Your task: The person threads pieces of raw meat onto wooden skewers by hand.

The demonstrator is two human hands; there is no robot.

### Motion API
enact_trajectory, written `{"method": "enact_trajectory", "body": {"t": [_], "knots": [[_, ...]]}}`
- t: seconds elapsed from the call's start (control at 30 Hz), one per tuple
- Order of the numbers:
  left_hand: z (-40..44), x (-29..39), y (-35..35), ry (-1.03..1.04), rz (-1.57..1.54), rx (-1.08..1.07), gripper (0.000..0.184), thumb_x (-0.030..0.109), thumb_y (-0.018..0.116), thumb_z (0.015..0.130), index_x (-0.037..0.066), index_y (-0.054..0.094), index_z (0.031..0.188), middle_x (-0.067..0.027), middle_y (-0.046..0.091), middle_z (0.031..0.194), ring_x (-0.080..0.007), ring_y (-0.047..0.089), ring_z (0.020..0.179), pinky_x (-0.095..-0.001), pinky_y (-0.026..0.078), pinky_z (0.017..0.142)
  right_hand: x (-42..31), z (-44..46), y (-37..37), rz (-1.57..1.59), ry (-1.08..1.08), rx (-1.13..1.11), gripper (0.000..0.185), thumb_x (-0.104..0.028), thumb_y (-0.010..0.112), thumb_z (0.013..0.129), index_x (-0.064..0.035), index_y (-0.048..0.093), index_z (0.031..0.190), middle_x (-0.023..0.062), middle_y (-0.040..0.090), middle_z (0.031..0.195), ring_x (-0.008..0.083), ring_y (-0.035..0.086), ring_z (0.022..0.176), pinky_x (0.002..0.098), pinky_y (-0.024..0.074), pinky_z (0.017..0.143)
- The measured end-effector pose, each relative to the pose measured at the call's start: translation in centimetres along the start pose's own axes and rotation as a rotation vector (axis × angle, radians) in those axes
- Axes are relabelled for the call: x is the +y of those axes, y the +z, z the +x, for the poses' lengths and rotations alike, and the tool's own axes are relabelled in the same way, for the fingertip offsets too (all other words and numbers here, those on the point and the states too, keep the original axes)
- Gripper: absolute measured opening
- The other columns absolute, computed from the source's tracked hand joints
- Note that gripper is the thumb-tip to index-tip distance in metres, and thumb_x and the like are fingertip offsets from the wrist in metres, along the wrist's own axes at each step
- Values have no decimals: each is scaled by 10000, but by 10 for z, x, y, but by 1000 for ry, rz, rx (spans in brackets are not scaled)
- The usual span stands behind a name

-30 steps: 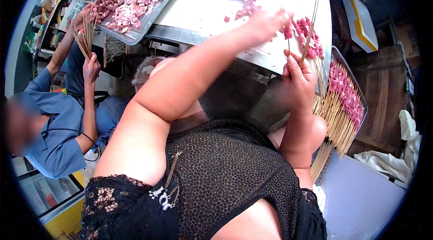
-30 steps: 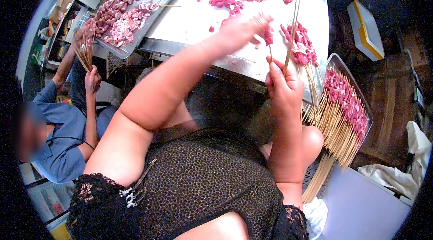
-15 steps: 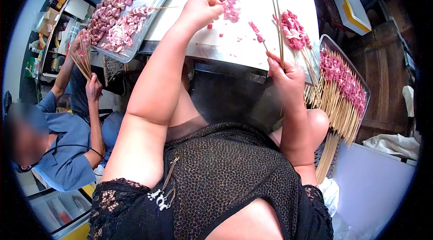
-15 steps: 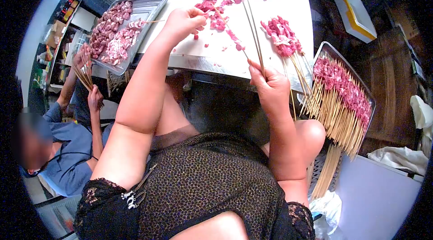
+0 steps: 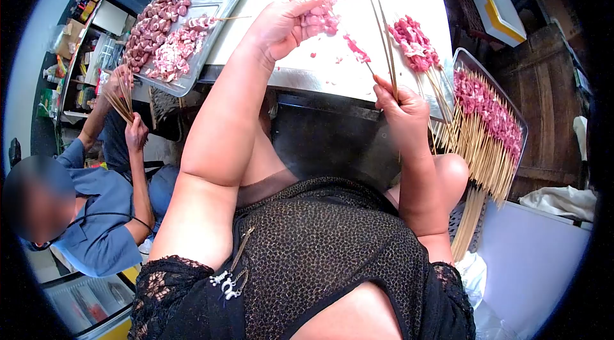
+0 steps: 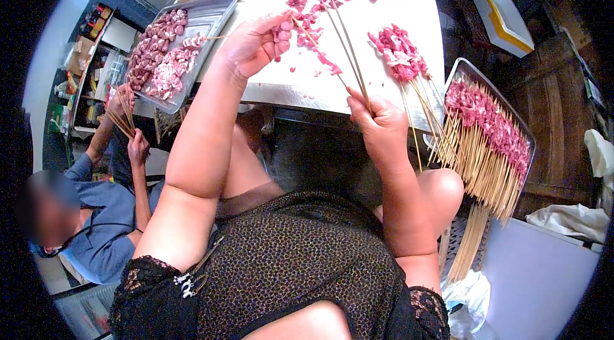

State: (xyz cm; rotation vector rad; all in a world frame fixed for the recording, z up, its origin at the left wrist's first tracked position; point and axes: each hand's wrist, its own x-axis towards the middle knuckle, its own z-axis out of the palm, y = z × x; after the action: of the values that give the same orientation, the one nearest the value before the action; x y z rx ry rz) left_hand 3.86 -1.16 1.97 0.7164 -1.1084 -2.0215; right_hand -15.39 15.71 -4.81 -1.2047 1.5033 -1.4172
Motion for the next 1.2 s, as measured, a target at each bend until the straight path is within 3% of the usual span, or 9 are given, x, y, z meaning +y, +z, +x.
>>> {"method": "enact_trajectory", "body": {"t": [0.13,0.43,0.57,0.77,0.83,0.97,1.03,1.2], "knots": [[-1,-3,7,45,54,103,143,114,594,858,-16,617,912,-56,639,765,-117,629,656,-227,555,606,1,-1,0,-22,-17,8,218,-50,637,823,-20,658,1038,-33,569,730,30,499,627,169,392,573],[2,-8,2,49,201,50,141,140,634,838,19,634,912,-38,644,756,-71,610,642,-148,462,520,5,-1,0,4,-31,25,222,-39,652,811,-22,660,1032,-29,577,761,32,503,644,166,389,569],[1,-9,4,59,195,65,143,147,649,829,25,637,902,-32,647,764,-58,603,635,-140,447,512,4,-1,2,16,-17,56,215,-91,678,794,-56,682,1006,-25,538,676,43,472,618,195,399,570],[-3,-7,13,92,249,71,193,146,664,817,23,650,966,-44,657,807,-64,608,649,-141,447,529,7,0,2,-21,-36,71,214,-88,684,789,-42,681,998,-24,541,686,50,477,642,199,396,592],[-4,-7,23,137,273,180,143,166,632,841,40,653,904,29,557,632,-40,495,522,-171,390,443,3,0,3,-7,-39,76,214,-85,685,788,-40,681,997,-22,541,691,52,478,648,201,396,597],[-6,-6,17,147,349,121,182,154,631,840,21,647,963,22,562,646,-45,499,532,-177,403,461,4,0,3,17,-57,90,215,-74,687,784,-33,680,995,-16,547,710,57,479,663,204,396,601],[-5,-5,11,128,241,81,223,143,647,828,5,642,1003,-50,656,795,-84,611,684,-161,461,563,3,0,3,21,-54,85,211,-71,685,784,-29,680,991,-16,554,705,57,488,663,203,401,610],[-4,-4,9,114,127,44,208,142,631,838,-18,636,971,-64,648,768,-120,617,666,-182,481,572,-6,-1,1,118,55,9,204,-84,654,814,-22,670,1007,-7,578,677,42,486,585,178,392,552]]}}
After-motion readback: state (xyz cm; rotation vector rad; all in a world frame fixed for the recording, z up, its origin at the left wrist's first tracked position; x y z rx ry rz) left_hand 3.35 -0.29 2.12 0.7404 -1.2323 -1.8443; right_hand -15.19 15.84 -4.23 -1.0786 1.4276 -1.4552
